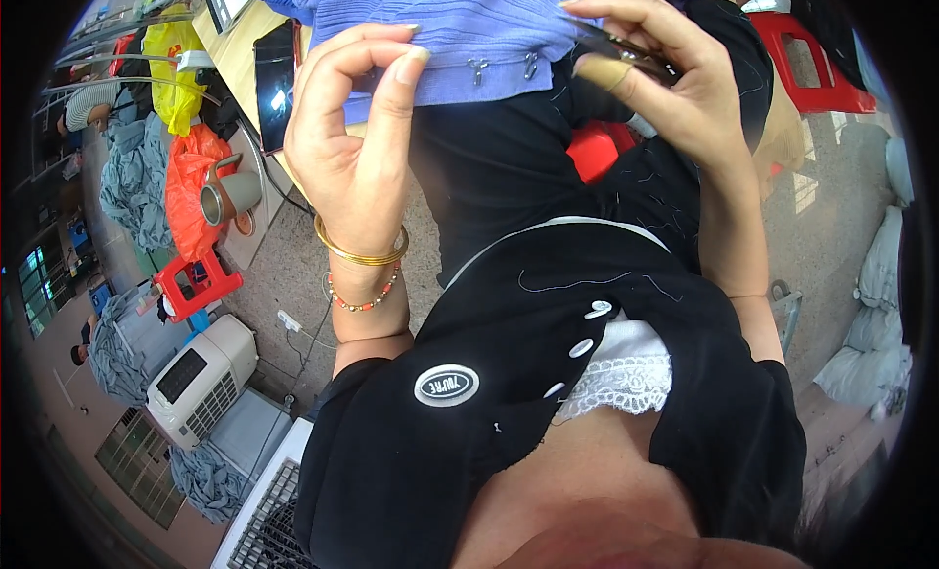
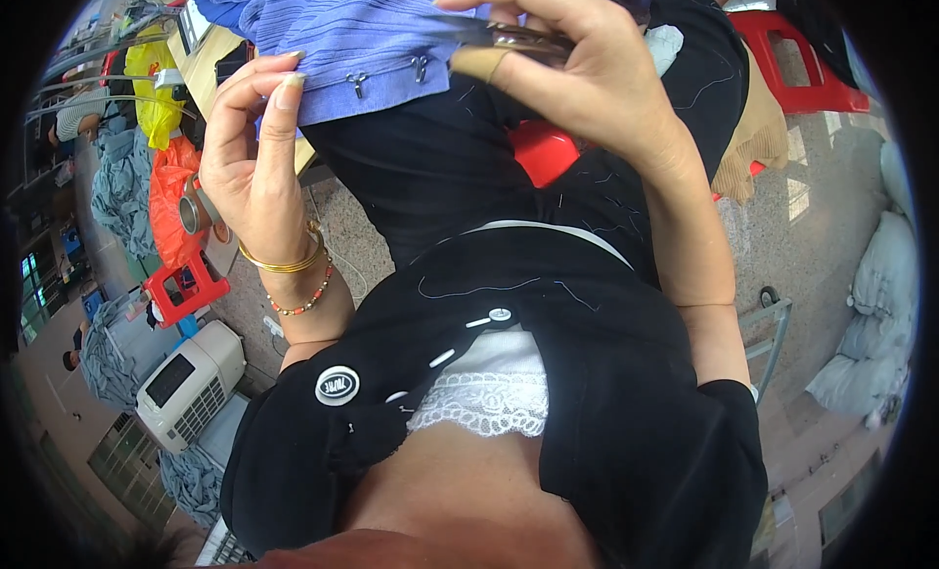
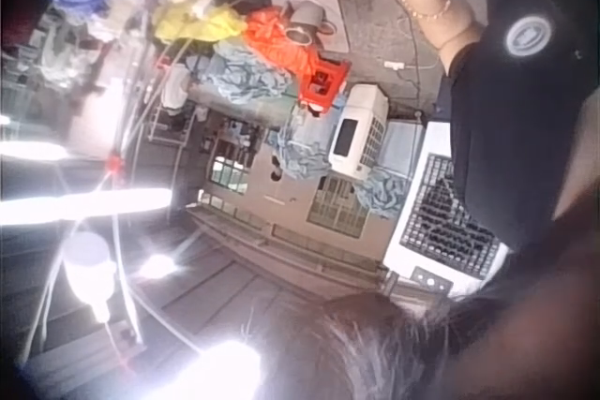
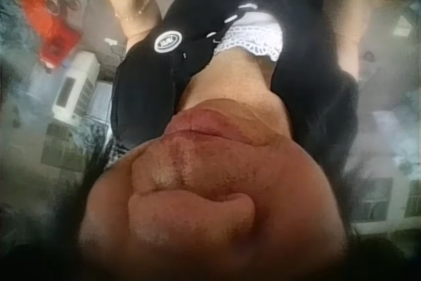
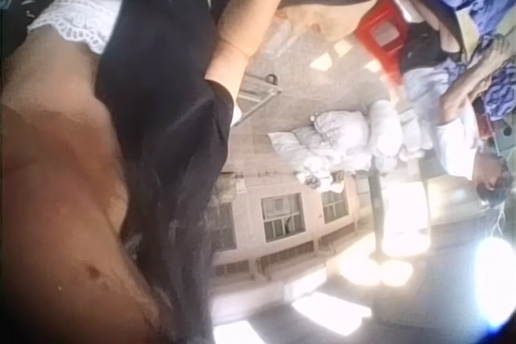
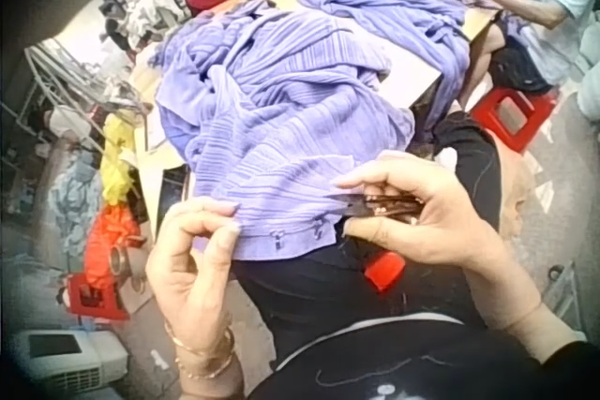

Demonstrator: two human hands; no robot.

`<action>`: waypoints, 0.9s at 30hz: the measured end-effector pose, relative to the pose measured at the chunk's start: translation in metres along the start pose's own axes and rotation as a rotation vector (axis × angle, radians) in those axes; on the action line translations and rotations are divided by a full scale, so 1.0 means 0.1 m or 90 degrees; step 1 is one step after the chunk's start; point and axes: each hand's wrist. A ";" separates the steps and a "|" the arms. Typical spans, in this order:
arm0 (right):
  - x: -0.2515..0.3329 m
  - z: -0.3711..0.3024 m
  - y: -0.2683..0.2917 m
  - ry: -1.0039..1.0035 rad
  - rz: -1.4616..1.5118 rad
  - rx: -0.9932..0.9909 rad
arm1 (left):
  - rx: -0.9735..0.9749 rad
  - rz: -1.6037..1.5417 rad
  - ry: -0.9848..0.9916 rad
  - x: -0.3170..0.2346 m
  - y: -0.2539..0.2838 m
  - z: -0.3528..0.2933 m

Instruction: Trimming loose threads from blue garments using thread snips in a factory setting.

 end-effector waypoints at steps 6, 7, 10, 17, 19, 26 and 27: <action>0.09 0.05 -0.20 0.018 0.012 0.066 | 0.042 -0.170 0.080 -0.01 0.05 -0.02; 0.07 0.06 -0.22 0.004 0.023 0.060 | 0.043 -0.170 0.070 -0.01 0.05 -0.03; -0.18 0.21 -0.28 -0.014 0.013 0.050 | 0.044 -0.126 0.032 -0.03 0.04 -0.03; -0.08 0.14 -0.16 0.051 -0.032 0.078 | 0.046 -0.043 -0.080 -0.02 0.06 0.00; -0.04 0.14 -0.12 0.055 -0.055 0.068 | 0.085 -0.054 -0.062 -0.01 0.09 0.00; 0.12 0.07 -0.13 0.083 -0.131 0.063 | 0.190 -0.087 0.070 -0.12 0.14 0.04; 0.20 0.05 -0.17 0.052 -0.115 0.066 | 0.190 -0.086 0.073 -0.11 0.15 0.06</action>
Point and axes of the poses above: each hand's wrist, its own z-axis towards the middle knuckle, its own y-axis out of the back of the hand, x = y × z, and after that the axes turned 15 degrees about z, right-handed
